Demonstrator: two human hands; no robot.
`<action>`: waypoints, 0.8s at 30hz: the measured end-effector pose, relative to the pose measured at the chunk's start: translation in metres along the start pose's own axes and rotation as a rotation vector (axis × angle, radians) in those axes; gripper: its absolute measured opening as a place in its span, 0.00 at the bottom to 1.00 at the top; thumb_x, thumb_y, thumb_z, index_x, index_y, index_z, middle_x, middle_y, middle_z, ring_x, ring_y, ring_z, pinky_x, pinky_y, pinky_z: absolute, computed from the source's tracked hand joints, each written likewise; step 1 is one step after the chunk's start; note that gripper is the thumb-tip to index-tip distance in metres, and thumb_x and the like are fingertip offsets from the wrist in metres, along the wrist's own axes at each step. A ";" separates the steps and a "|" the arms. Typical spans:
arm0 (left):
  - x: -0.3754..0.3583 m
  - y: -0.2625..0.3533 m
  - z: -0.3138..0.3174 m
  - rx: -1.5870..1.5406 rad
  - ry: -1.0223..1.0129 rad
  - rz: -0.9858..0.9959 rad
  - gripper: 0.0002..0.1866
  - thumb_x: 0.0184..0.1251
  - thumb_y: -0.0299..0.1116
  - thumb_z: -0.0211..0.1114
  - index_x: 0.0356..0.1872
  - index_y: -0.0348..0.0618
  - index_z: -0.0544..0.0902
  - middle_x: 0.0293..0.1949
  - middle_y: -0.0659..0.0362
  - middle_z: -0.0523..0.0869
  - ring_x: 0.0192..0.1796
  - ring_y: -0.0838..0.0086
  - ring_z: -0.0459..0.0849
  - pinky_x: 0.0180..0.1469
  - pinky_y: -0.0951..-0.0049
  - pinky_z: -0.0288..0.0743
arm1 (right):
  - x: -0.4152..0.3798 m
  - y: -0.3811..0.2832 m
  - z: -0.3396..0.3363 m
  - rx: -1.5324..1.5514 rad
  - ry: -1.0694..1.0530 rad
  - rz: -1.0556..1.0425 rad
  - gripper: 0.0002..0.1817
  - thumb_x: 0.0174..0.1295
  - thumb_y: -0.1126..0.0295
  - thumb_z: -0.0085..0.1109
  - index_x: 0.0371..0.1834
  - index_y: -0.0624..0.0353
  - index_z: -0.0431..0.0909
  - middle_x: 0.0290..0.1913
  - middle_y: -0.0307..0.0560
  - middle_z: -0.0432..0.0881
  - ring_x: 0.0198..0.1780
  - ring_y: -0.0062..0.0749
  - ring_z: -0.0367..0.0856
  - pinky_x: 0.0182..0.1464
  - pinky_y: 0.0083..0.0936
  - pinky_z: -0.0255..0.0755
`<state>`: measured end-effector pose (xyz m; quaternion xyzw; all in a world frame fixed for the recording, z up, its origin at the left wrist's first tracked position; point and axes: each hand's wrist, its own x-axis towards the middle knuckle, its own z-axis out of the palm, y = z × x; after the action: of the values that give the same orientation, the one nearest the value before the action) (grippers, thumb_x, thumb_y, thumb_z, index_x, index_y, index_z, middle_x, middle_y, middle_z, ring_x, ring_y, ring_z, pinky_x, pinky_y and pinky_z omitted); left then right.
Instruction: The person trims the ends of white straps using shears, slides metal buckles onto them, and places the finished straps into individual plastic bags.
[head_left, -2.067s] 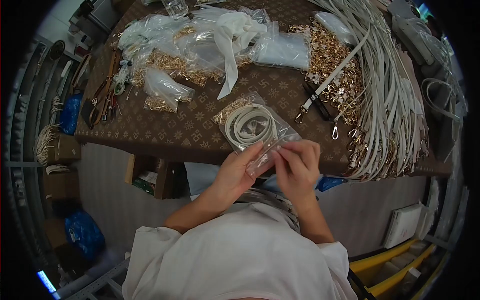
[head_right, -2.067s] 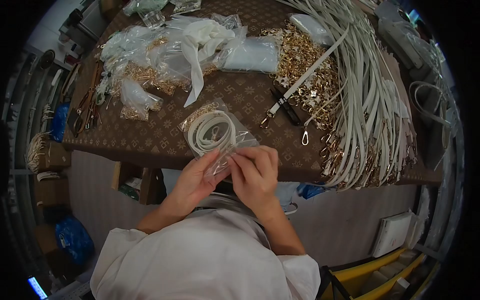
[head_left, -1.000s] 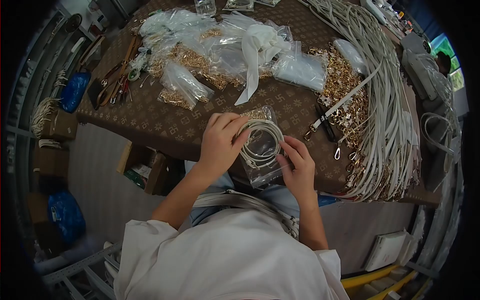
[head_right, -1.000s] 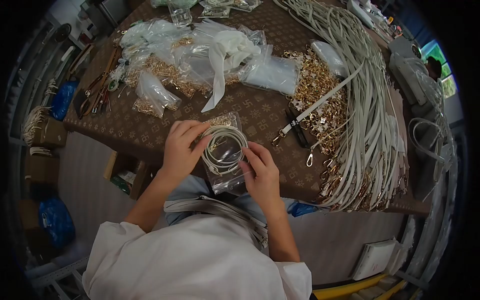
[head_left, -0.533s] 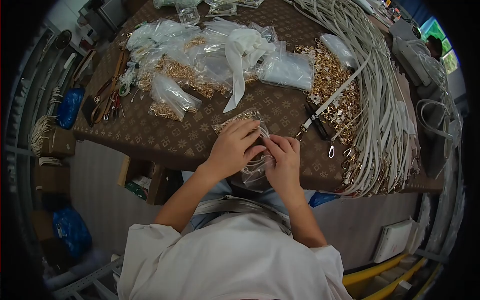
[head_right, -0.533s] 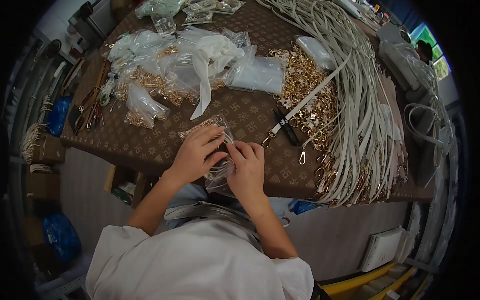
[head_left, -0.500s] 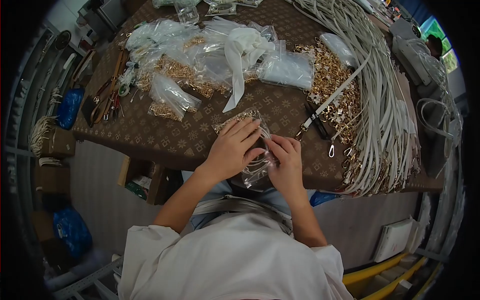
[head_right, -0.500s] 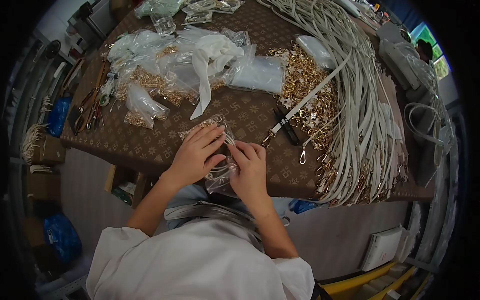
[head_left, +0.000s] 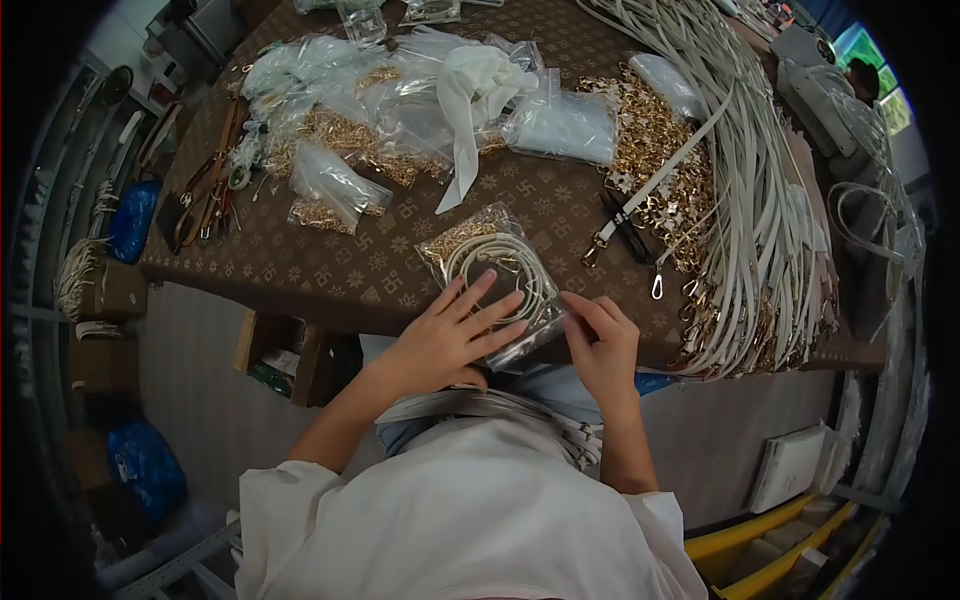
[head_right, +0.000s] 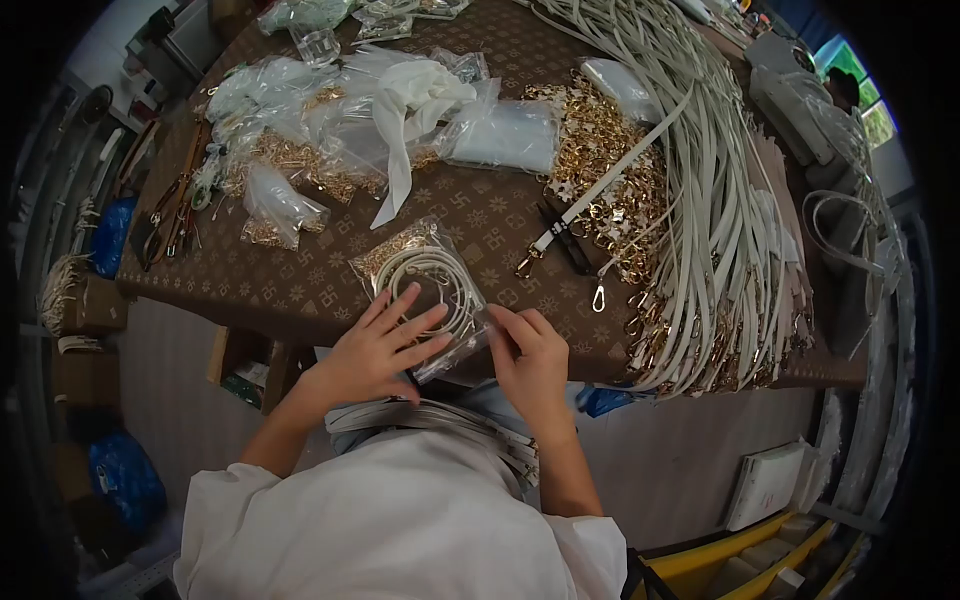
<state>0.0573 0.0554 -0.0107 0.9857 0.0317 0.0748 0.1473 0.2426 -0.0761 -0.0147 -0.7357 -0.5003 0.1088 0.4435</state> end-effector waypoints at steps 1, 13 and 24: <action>0.000 -0.002 0.009 0.007 0.001 -0.012 0.33 0.50 0.50 0.63 0.61 0.52 0.71 0.66 0.58 0.65 0.70 0.54 0.55 0.67 0.49 0.52 | 0.002 -0.002 -0.001 0.100 -0.042 0.031 0.12 0.53 0.81 0.58 0.42 0.63 0.80 0.29 0.43 0.76 0.26 0.24 0.73 0.28 0.18 0.66; 0.049 -0.023 -0.042 -1.466 0.744 -0.177 0.14 0.71 0.30 0.49 0.49 0.30 0.76 0.47 0.48 0.81 0.51 0.65 0.80 0.55 0.67 0.72 | 0.067 -0.039 -0.038 0.529 0.095 -0.207 0.16 0.53 0.77 0.63 0.47 0.64 0.78 0.31 0.36 0.70 0.31 0.18 0.67 0.34 0.12 0.63; 0.049 -0.032 -0.053 -1.652 0.666 -0.107 0.17 0.67 0.32 0.56 0.53 0.32 0.74 0.49 0.48 0.80 0.55 0.65 0.76 0.62 0.64 0.66 | 0.070 -0.051 -0.028 0.330 0.152 -0.265 0.03 0.51 0.80 0.62 0.29 0.65 0.79 0.27 0.41 0.75 0.27 0.24 0.73 0.27 0.18 0.67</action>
<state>0.0959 0.1052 0.0366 0.4895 0.0550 0.3495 0.7970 0.2601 -0.0280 0.0601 -0.5871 -0.5331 0.0742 0.6047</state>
